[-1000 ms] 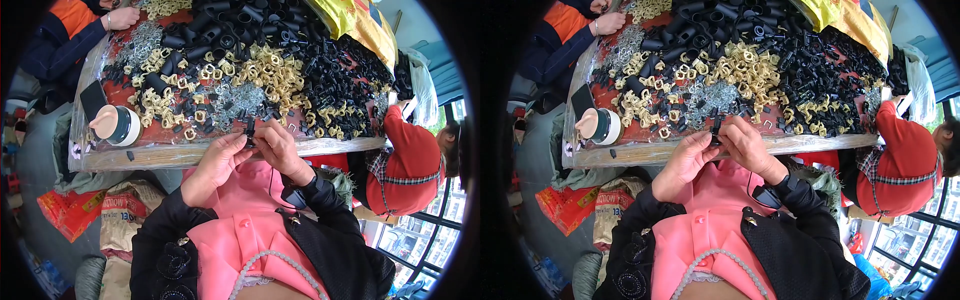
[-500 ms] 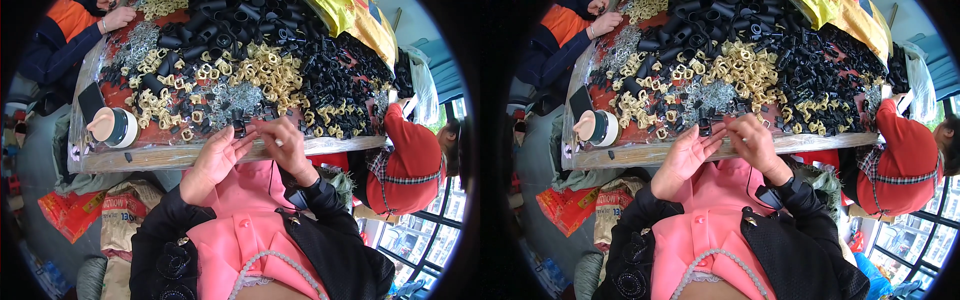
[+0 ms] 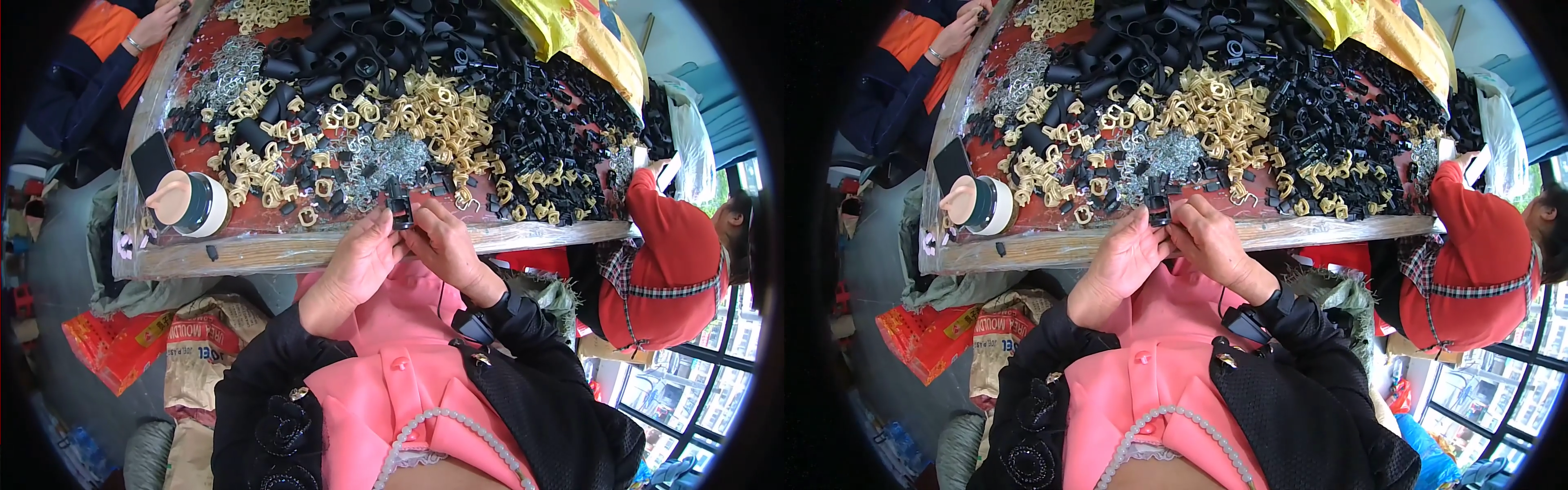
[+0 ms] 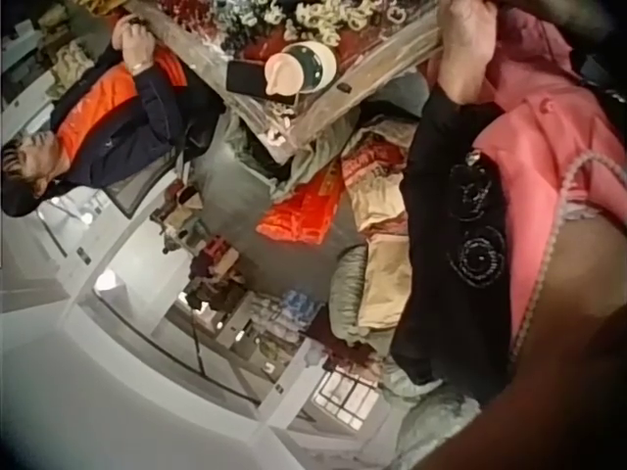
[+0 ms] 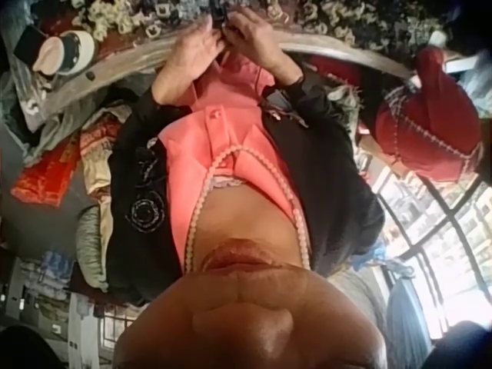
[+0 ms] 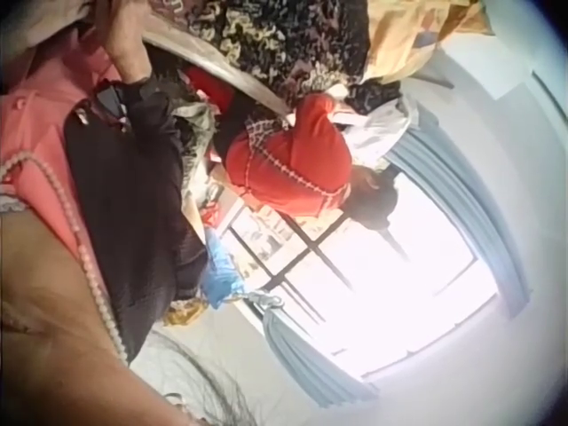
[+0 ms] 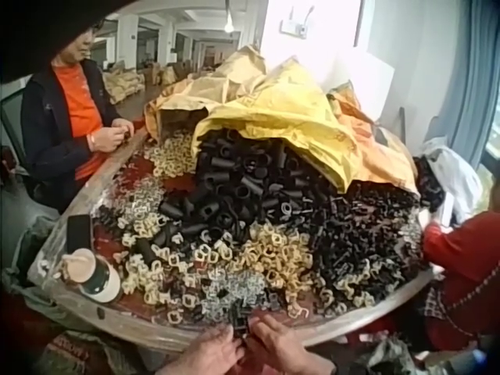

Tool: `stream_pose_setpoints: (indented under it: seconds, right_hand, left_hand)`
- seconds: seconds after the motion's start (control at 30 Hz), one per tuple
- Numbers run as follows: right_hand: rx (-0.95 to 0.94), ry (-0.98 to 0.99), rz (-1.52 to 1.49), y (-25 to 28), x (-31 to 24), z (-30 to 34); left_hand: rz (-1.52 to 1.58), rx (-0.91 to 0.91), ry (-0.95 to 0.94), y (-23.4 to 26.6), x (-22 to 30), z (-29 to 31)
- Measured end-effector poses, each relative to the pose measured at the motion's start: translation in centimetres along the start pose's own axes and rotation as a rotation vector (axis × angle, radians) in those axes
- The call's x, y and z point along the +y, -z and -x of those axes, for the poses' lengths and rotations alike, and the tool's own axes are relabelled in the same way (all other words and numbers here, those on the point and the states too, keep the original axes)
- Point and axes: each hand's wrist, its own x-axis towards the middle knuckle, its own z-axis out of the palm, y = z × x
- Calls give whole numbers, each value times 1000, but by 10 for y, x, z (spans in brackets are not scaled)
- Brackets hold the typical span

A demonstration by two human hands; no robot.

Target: The person picks up a black plastic component and a small beige part, then presses the beige part into the black component. They pick up a small metal spring and insert it into the assembly before setting the completed piece back onto the table.

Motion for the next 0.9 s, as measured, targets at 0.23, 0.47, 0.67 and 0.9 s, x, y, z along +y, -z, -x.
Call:
stream_pose_setpoints:
  seconds: [0.23, 0.47, 0.67, 0.9]
  right_hand:
    - [78, 16, 47, -1, 7, 3]
    - [129, 43, 83, -8, 12, 5]
    - [108, 27, 88, -5, 14, 8]
    - [133, 45, 36, -2, 17, 6]
  left_hand:
    - [1, -41, 63, 16, -5, -6]
    - [-120, 0, 43, -6, 2, -1]
    - [-148, 30, 27, -6, -2, -5]
    - [-145, 44, 14, -1, -2, -7]
